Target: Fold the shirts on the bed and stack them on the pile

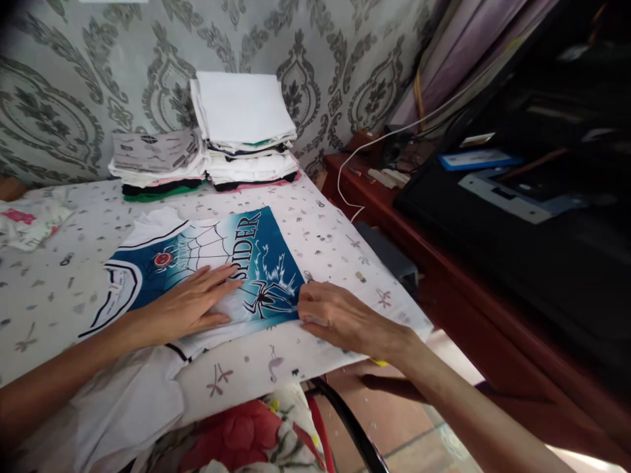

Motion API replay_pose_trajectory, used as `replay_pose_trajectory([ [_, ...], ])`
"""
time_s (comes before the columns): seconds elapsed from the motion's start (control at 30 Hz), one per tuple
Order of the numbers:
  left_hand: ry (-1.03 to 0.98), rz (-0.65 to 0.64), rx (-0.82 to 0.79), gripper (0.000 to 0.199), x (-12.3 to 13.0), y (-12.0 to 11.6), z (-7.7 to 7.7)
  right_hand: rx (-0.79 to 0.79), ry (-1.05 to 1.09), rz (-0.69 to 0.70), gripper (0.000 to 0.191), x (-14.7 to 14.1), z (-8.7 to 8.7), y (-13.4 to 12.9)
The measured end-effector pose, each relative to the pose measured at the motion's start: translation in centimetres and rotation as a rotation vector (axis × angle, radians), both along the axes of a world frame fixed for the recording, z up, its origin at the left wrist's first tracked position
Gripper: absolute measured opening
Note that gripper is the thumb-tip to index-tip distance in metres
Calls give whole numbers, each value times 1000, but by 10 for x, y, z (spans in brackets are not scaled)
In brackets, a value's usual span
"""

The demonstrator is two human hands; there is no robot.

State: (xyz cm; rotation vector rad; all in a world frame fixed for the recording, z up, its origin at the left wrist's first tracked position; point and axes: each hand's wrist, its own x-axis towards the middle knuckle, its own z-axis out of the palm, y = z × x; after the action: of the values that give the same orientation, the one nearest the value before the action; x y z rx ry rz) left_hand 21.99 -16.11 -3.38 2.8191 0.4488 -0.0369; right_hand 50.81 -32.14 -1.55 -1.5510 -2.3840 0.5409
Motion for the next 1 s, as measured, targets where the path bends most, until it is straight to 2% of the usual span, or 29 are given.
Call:
replay_pose_trajectory([
  [0.1, -13, -67, -98, 60, -3, -26, -1, -28, 30, -85, 17, 5, 8, -21],
  [0.17, -15, -138, -177, 63, -2, -45, 2, -40, 62, -130, 19, 2, 13, -26],
  [0.27, -22, -252, -290, 64, 0, -68, 12, 28, 109, -143, 24, -10, 16, -17],
  [0.33, -36, -296, -347, 60, -1, -74, 21, 118, 134, -115, 26, -20, 14, -5],
  [0.4, -53, -253, -353, 54, -4, -74, 29, 169, 140, -52, 27, -30, 9, 7],
  [0.53, -32, 19, -240, 37, -18, -67, 39, 82, 59, 82, 24, -38, 0, 11],
  [0.6, 14, 20, -249, 31, -26, -65, 44, 32, 25, 85, 24, -34, -2, 5],
  [0.7, 39, -18, -340, 29, -36, -63, 56, 45, 38, 33, 25, -26, 0, -4],
  [0.8, 15, -18, -438, 30, -44, -51, 65, -45, 70, 38, 29, -27, 11, 2],
  [0.87, -26, -40, -517, 28, -48, -31, 65, -150, 109, 63, 36, -29, 18, 20],
  [0.93, -109, 36, -513, 27, -54, 4, 58, -163, 178, 35, 38, -27, 20, 49],
  [1.0, -200, 243, -341, 28, -59, 53, 47, -48, 231, -58, 31, -21, 15, 88],
])
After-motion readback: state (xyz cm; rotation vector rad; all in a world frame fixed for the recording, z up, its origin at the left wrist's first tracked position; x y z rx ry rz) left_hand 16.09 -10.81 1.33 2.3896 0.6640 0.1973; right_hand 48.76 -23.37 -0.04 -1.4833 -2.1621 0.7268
